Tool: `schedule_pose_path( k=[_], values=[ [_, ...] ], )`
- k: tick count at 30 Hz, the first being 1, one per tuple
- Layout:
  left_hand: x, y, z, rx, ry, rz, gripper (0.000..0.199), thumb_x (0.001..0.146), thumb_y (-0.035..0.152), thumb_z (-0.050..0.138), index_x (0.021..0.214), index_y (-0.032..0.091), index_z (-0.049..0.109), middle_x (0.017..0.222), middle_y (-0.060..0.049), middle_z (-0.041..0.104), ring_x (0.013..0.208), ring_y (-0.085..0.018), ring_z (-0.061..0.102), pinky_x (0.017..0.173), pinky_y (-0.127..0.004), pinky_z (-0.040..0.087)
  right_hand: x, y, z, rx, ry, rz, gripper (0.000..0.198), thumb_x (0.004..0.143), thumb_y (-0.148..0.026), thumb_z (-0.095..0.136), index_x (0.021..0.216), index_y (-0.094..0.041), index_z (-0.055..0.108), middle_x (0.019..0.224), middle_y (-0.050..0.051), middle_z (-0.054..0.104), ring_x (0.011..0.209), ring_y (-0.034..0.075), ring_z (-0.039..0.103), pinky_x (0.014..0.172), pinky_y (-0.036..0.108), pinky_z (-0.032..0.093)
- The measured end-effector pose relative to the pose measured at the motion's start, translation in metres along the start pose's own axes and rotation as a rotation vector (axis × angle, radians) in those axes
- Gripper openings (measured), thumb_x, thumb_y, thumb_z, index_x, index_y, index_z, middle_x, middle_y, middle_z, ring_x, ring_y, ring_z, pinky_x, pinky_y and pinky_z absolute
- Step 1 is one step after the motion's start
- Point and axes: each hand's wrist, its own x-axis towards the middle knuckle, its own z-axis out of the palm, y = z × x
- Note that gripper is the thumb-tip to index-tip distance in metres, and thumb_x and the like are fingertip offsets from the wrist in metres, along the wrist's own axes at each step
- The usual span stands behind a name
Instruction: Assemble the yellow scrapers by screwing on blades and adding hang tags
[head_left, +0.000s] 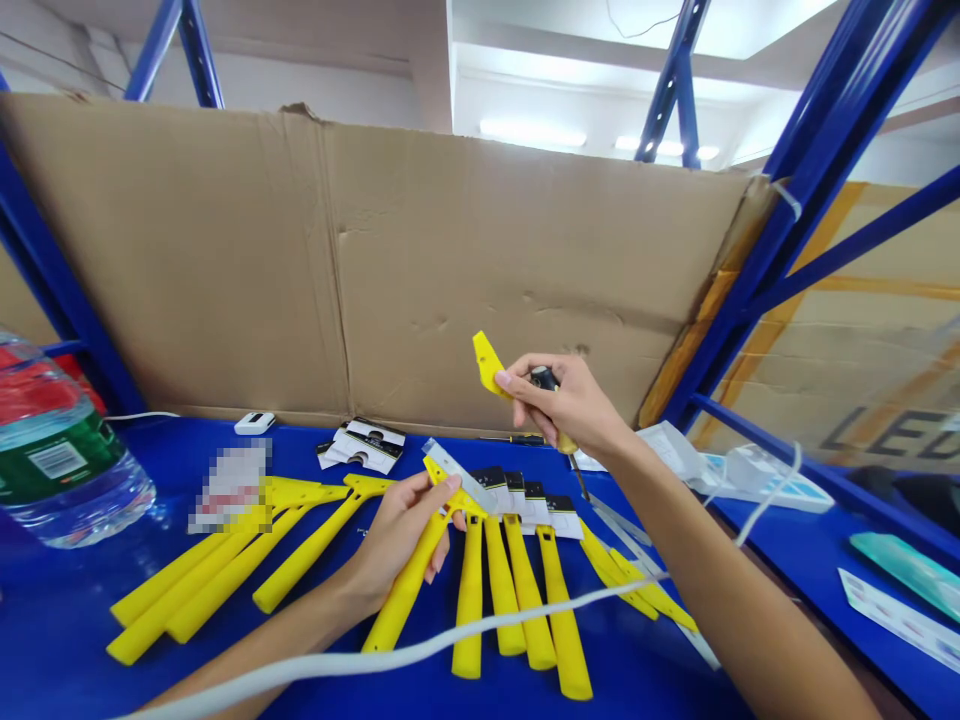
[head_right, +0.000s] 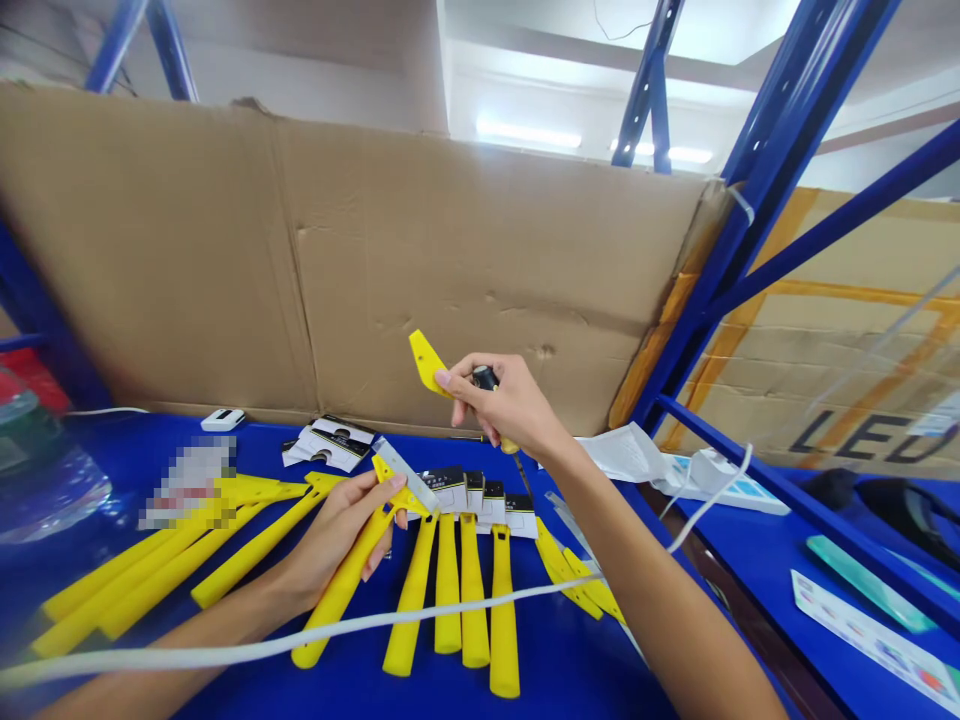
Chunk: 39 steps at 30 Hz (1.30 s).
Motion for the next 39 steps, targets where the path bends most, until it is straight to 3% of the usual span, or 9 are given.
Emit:
schedule_pose_path(
  k=[3,9,16,23,27,33,39],
  values=[
    [0.000,0.000,0.000,0.002,-0.008,0.006,0.053,0.086,0.066,0.084,0.093,0.017,0.065,0.078,-0.003,0.074,0.036,-0.007,0.052,0.031,-0.018,0.039,0.003,0.003,-0.003,-0.034,-0.017,0.035,0.043,0.090,-0.062,0.082,0.081,-0.022,0.068,0.051,-0.004,0.062,0.034,0.008,0.046,0.035,0.025,0.031],
    [-0.001,-0.001,-0.001,0.033,-0.006,0.016,0.052,0.087,0.065,0.083,0.093,0.017,0.064,0.078,-0.003,0.073,0.037,-0.008,0.053,0.032,-0.019,0.041,-0.001,0.003,-0.007,-0.092,-0.109,0.029,0.038,0.096,-0.059,0.076,0.084,-0.023,0.072,0.052,-0.007,0.051,0.037,0.007,0.043,0.037,0.023,0.034],
    [0.002,-0.002,-0.003,0.037,-0.012,0.061,0.047,0.090,0.060,0.081,0.101,0.017,0.066,0.084,-0.003,0.074,0.040,-0.009,0.057,0.033,-0.021,0.045,-0.001,0.014,0.024,-0.309,-0.388,0.127,0.025,0.098,-0.047,0.072,0.095,-0.023,0.077,0.059,-0.005,0.058,0.039,0.008,0.047,0.034,0.021,0.036],
    [0.001,-0.004,-0.004,0.018,-0.003,0.088,0.047,0.086,0.057,0.085,0.102,0.017,0.066,0.083,-0.003,0.072,0.044,-0.010,0.056,0.035,-0.021,0.045,0.003,0.023,0.043,-0.316,-0.417,0.227,0.019,0.093,-0.039,0.076,0.092,-0.020,0.076,0.045,-0.005,0.055,0.036,0.010,0.047,0.036,0.021,0.039],
    [0.000,-0.003,-0.004,-0.027,-0.016,0.108,0.046,0.084,0.054,0.087,0.100,0.016,0.067,0.083,-0.003,0.071,0.051,-0.009,0.055,0.039,-0.020,0.046,0.005,0.025,0.041,-0.323,-0.397,0.231,0.018,0.091,-0.037,0.079,0.092,-0.020,0.072,0.053,-0.005,0.058,0.041,0.010,0.051,0.037,0.021,0.040],
    [0.003,0.000,-0.005,-0.027,-0.017,0.083,0.051,0.088,0.060,0.084,0.106,0.015,0.068,0.083,-0.002,0.069,0.050,-0.008,0.054,0.042,-0.020,0.045,0.008,0.035,0.032,-0.204,-0.419,0.117,0.027,0.085,-0.038,0.085,0.100,-0.021,0.071,0.094,-0.001,0.067,0.048,0.005,0.054,0.039,0.021,0.042],
    [0.005,-0.007,-0.008,0.031,-0.076,0.079,0.048,0.093,0.061,0.079,0.100,0.017,0.064,0.079,0.003,0.061,0.045,-0.007,0.055,0.041,-0.021,0.043,0.009,0.035,0.033,-0.232,-0.482,0.145,0.030,0.084,-0.043,0.088,0.092,-0.020,0.069,0.082,-0.003,0.063,0.047,0.006,0.051,0.042,0.023,0.041]
  ],
)
